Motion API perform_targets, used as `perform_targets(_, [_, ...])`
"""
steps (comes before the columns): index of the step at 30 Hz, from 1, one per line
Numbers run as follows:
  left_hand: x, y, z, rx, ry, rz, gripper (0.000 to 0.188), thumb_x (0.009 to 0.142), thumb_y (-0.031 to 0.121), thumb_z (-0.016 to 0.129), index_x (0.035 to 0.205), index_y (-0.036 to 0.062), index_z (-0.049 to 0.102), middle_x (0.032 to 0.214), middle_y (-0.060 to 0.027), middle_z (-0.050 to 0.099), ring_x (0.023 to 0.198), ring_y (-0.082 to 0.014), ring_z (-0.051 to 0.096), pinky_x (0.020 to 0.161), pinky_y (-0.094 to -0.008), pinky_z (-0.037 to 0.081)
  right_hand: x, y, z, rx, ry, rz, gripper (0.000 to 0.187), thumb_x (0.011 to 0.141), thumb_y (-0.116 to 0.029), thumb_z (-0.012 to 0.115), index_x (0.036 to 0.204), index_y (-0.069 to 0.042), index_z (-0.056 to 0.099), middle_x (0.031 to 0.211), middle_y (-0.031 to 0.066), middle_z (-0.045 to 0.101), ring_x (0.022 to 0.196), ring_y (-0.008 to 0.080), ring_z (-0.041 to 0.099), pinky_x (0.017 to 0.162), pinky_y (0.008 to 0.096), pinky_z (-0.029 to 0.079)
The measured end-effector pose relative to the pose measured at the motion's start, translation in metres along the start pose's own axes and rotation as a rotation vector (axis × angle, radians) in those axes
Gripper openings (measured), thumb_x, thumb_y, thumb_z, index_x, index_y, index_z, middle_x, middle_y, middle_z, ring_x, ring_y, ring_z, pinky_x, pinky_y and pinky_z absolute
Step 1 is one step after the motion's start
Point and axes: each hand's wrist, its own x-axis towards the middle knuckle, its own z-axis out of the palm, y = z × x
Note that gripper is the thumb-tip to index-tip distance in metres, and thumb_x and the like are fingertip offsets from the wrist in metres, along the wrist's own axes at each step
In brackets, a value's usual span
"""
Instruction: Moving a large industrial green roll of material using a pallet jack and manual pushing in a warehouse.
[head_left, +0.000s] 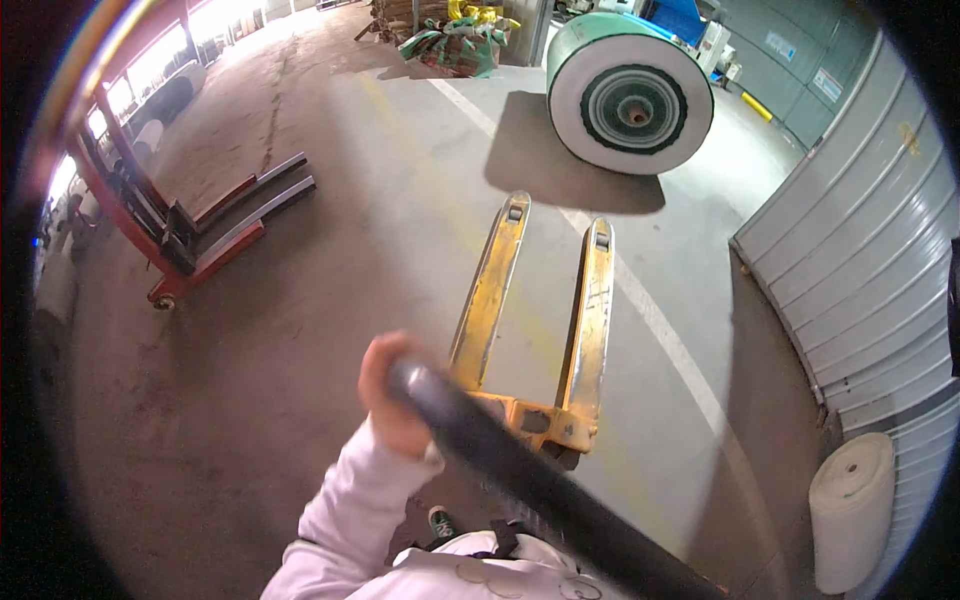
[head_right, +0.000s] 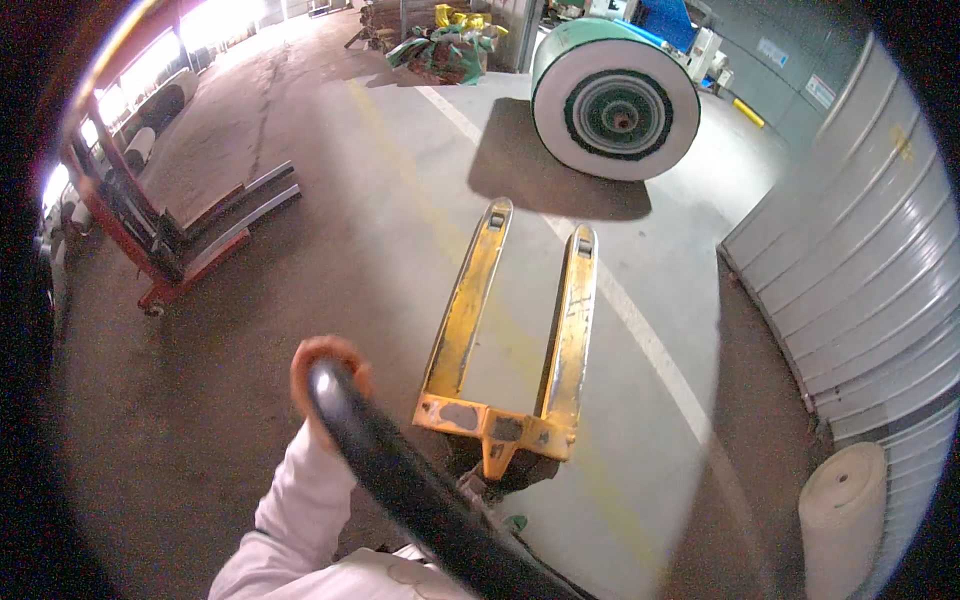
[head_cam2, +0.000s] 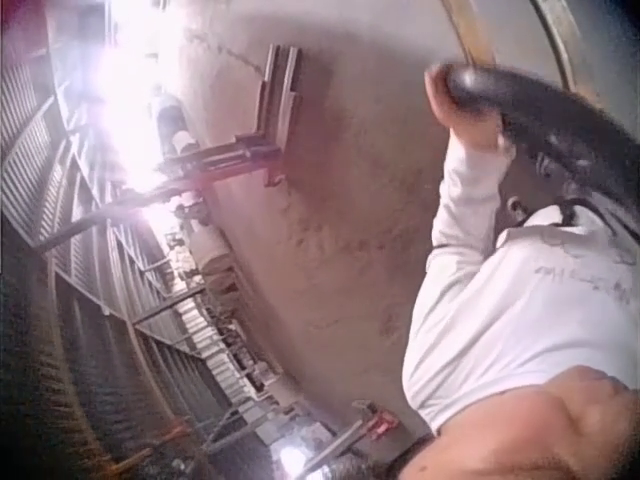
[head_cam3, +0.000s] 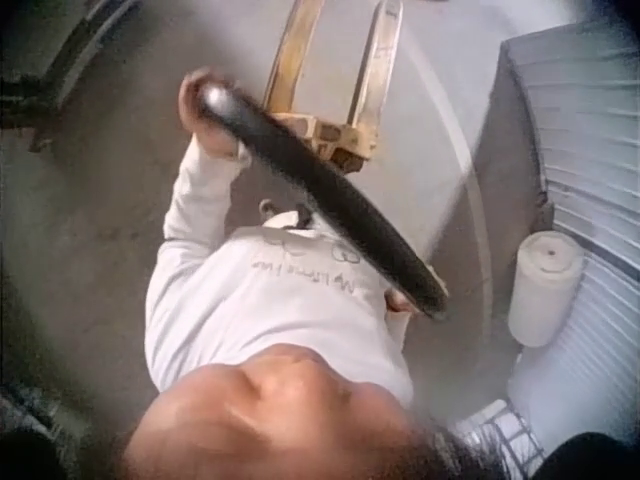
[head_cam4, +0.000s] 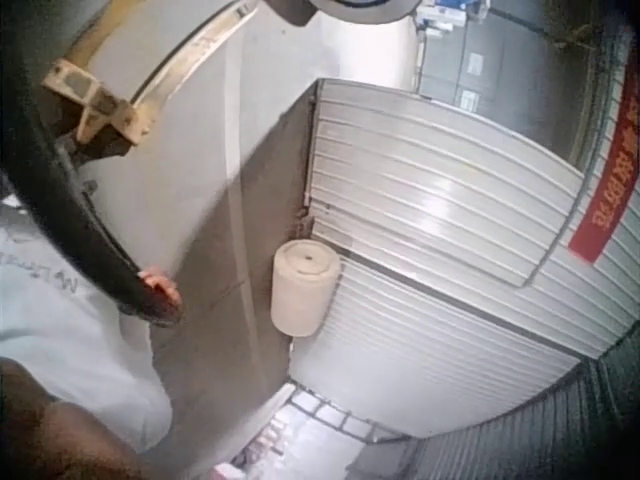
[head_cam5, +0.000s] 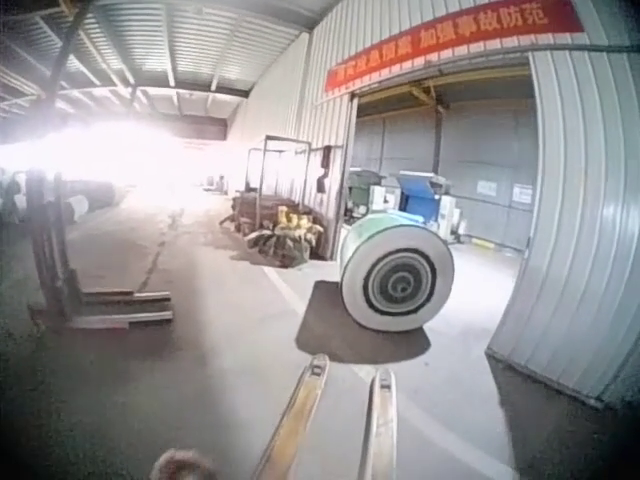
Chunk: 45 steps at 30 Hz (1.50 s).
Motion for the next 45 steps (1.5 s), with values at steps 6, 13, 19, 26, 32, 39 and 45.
perform_targets(6, [0.066, -0.055, 0.07, -0.065, -0.2, -0.073, 0.035, 0.059, -0.003, 0.061, 0.091, 0.0013, 0.048, 0.077, -0.0037, 0.052, 0.07, -0.0112, 0.049, 0.064, -0.0239, 0.041, -0.017, -0.038, 0.061, 0.108, 0.247, 0.141, 0.01, 0.075, -0.009, 0.054, 0.076, 0.0, 0.049, 0.066, 0.0098, 0.052, 0.054, 0.018, 0.049, 0.05, 0.0255, 0.039])
perform_targets(13, [0.043, -0.12, 0.189, 0.003, -0.328, -0.007, 0.036, 0.056, 0.003, 0.065, 0.088, 0.0037, 0.048, 0.071, -0.0112, 0.054, 0.066, -0.0245, 0.053, 0.063, -0.0311, 0.043, -0.026, 0.028, 0.015, -0.157, -0.045, -0.021, 0.009, 0.076, -0.005, 0.049, 0.071, 0.003, 0.046, 0.061, 0.0141, 0.049, 0.049, 0.0187, 0.046, 0.044, 0.0251, 0.035])
perform_targets(19, [0.028, -0.084, 0.306, 0.007, -0.365, -0.054, 0.035, 0.058, 0.009, 0.066, 0.086, 0.004, 0.047, 0.07, -0.0127, 0.053, 0.067, -0.0265, 0.054, 0.062, -0.0318, 0.043, 0.107, 0.079, -0.037, -0.105, -0.242, -0.164, 0.011, 0.075, -0.005, 0.047, 0.067, -0.001, 0.042, 0.054, 0.009, 0.043, 0.042, 0.0171, 0.036, 0.044, 0.0292, 0.032])
perform_targets(26, [0.0, -0.096, 0.437, -0.028, -0.297, -0.057, 0.036, 0.059, 0.008, 0.065, 0.088, 0.0044, 0.045, 0.073, -0.0145, 0.053, 0.068, -0.0312, 0.053, 0.06, -0.0348, 0.042, 0.205, 0.216, -0.108, -0.145, -0.033, 0.232, 0.008, 0.077, -0.007, 0.046, 0.072, -0.005, 0.039, 0.067, 0.0038, 0.039, 0.058, 0.0128, 0.038, 0.058, 0.0273, 0.032])
perform_targets(32, [-0.023, -0.102, 0.525, 0.037, -0.21, -0.105, 0.036, 0.061, 0.007, 0.065, 0.091, 0.0046, 0.045, 0.071, -0.0112, 0.052, 0.063, -0.0226, 0.053, 0.059, -0.0315, 0.043, 0.332, 0.353, -0.136, -0.059, 0.109, 0.472, 0.011, 0.074, -0.009, 0.051, 0.076, -0.005, 0.042, 0.066, 0.0018, 0.042, 0.061, 0.0118, 0.041, 0.064, 0.0241, 0.034])
perform_targets(39, [-0.043, -0.105, 0.6, 0.022, -0.301, -0.169, 0.04, 0.059, 0.007, 0.066, 0.091, 0.0051, 0.042, 0.071, -0.0114, 0.051, 0.063, -0.0227, 0.053, 0.059, -0.0309, 0.043, 0.47, 0.555, -0.132, -0.065, -0.013, 0.649, 0.02, 0.078, -0.023, 0.052, 0.072, -0.006, 0.045, 0.06, 0.0027, 0.045, 0.058, 0.0135, 0.044, 0.057, 0.0275, 0.036])
perform_targets(45, [-0.012, -0.127, 0.655, -0.114, -0.459, -0.253, 0.031, 0.056, 0.006, 0.068, 0.082, 0.0042, 0.051, 0.072, -0.013, 0.055, 0.067, -0.0285, 0.055, 0.06, -0.0322, 0.044, 0.565, 0.74, -0.092, -0.268, -0.266, 0.402, 0.041, 0.082, -0.028, 0.042, 0.11, 0.001, 0.045, 0.106, 0.0117, 0.052, 0.1, 0.0207, 0.046, 0.088, 0.0327, 0.032])
